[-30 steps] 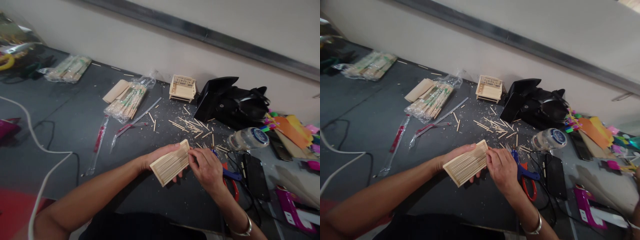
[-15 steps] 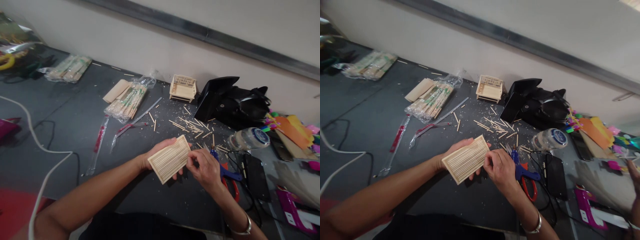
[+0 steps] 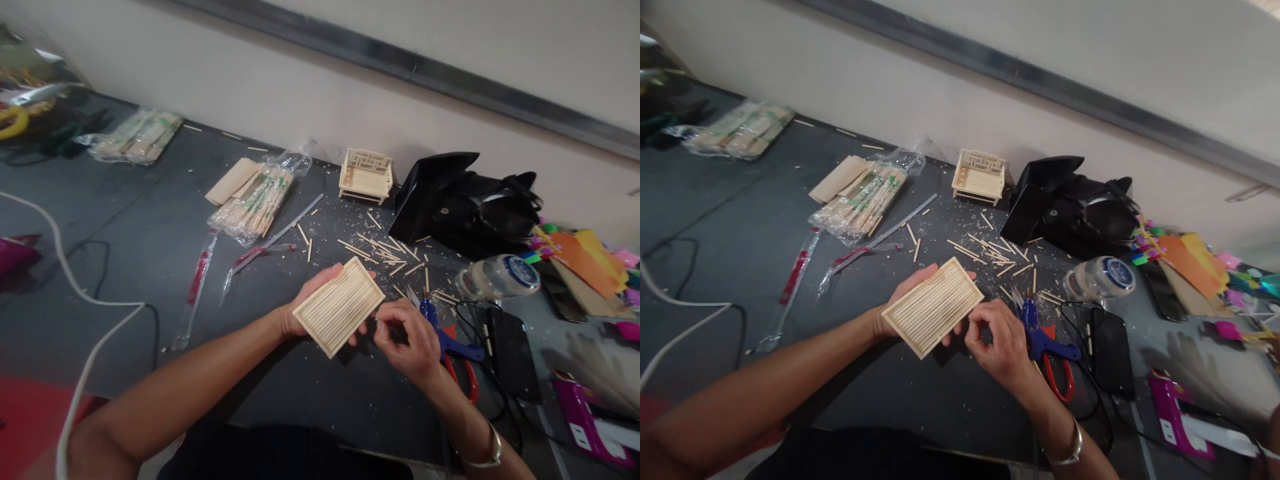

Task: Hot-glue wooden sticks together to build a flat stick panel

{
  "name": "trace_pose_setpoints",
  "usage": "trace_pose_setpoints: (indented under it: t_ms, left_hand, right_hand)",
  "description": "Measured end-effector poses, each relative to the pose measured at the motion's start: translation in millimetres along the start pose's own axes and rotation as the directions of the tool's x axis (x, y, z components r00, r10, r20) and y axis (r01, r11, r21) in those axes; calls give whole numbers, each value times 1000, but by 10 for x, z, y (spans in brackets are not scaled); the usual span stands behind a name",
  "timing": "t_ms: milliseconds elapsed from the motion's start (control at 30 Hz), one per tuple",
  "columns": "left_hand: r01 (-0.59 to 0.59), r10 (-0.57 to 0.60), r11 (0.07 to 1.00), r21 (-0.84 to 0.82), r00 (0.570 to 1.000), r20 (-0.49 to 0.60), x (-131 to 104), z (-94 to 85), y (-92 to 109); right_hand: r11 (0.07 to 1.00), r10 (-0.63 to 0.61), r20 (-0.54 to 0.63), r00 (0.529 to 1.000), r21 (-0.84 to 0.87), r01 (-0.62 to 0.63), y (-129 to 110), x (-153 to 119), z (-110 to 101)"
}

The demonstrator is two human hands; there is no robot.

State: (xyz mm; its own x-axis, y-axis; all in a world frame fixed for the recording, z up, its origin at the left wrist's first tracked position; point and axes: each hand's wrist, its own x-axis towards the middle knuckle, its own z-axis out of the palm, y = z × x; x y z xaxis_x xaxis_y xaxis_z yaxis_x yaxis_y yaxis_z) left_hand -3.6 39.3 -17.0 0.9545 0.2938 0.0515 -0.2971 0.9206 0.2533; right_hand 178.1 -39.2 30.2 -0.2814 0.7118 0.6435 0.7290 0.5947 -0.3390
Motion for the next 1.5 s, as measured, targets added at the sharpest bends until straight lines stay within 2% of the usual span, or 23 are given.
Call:
trace_pose_setpoints:
  t_ms: [133,333,500,600,667,767,933,1167,1500]
  left_hand:
    - [-71,71,997,16,997,-25,4,15,10]
    - [-179,182,983,34,979,-91,0,70,-14]
    - [-126,125,992,-2,990,-72,-27,78,-1]
    - [-94,93,995,-27,995,-38,-33,62,6]
    - [-121,120,992,-45,992,-30,-27,69,6]
    - [-207,204,976,-66,978,-45,-10,104,7]
    - [-165,163,983,-76,986,-37,-6,138,19]
    - [-239,236,968,-75,971,-43,1,126,-1]
    - [-250,247,967,-58,968,-53,-5,121,2]
  right_hand:
    - [998,-43,58,997,50,41,-12,18,-32]
    - [997,-40,120,992,71,32,21,-19,-39]
    - [990,-103,200,974,112,81,41,-46,-11]
    - [979,-179,296,938,153,139,22,-32,-33]
    - [964,-231,326,917,201,171,3,-19,-55]
    - [949,-270,292,917,241,202,-11,-8,-70]
    - [959,-242,214,946,203,199,18,-12,-44]
    - [964,-248,179,952,146,223,34,-21,-11]
    - [992,-109,135,985,75,100,27,11,-43]
